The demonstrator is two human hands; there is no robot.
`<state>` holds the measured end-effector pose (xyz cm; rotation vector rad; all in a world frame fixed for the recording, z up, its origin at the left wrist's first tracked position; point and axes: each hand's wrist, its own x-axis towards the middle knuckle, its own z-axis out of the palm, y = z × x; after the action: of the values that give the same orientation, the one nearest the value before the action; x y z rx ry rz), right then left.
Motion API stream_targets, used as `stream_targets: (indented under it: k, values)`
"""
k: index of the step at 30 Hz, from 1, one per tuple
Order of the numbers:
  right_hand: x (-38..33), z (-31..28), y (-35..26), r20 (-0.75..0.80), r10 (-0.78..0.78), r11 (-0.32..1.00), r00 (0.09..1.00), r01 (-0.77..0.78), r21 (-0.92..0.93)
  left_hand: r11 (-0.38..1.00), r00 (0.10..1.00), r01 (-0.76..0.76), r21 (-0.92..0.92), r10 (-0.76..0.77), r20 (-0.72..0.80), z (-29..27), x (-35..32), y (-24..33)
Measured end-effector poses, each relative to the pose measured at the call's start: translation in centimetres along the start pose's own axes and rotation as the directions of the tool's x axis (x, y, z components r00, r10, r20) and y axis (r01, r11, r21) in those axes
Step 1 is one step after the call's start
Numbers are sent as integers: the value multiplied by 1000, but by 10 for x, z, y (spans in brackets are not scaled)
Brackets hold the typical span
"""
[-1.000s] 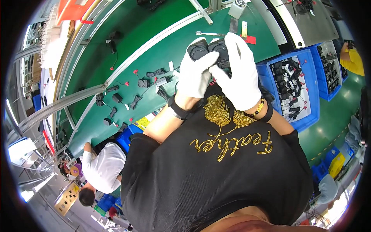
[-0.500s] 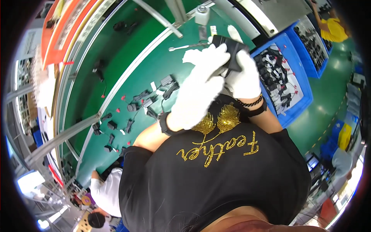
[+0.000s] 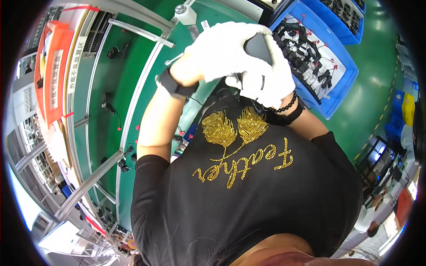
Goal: The person picks up power adapters from the table, turns them over to inspect them, and wipes them with a cloth before placing them into a blue bin.
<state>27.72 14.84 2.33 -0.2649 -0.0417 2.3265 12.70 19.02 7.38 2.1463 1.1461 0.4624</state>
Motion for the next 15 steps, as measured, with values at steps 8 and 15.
stream_targets:
  k: [8, 15]
  values:
    - [-21, -23, -17, 159, -233, 780, 959, 283, -558, 936, 990, -98, -338, 125, 58, 31, 25, -19]
    - [-29, -35, -35, 32, -231, 967, 972, 233, -102, 972, 974, -28, -232, 78, 210, 28, 38, 14]
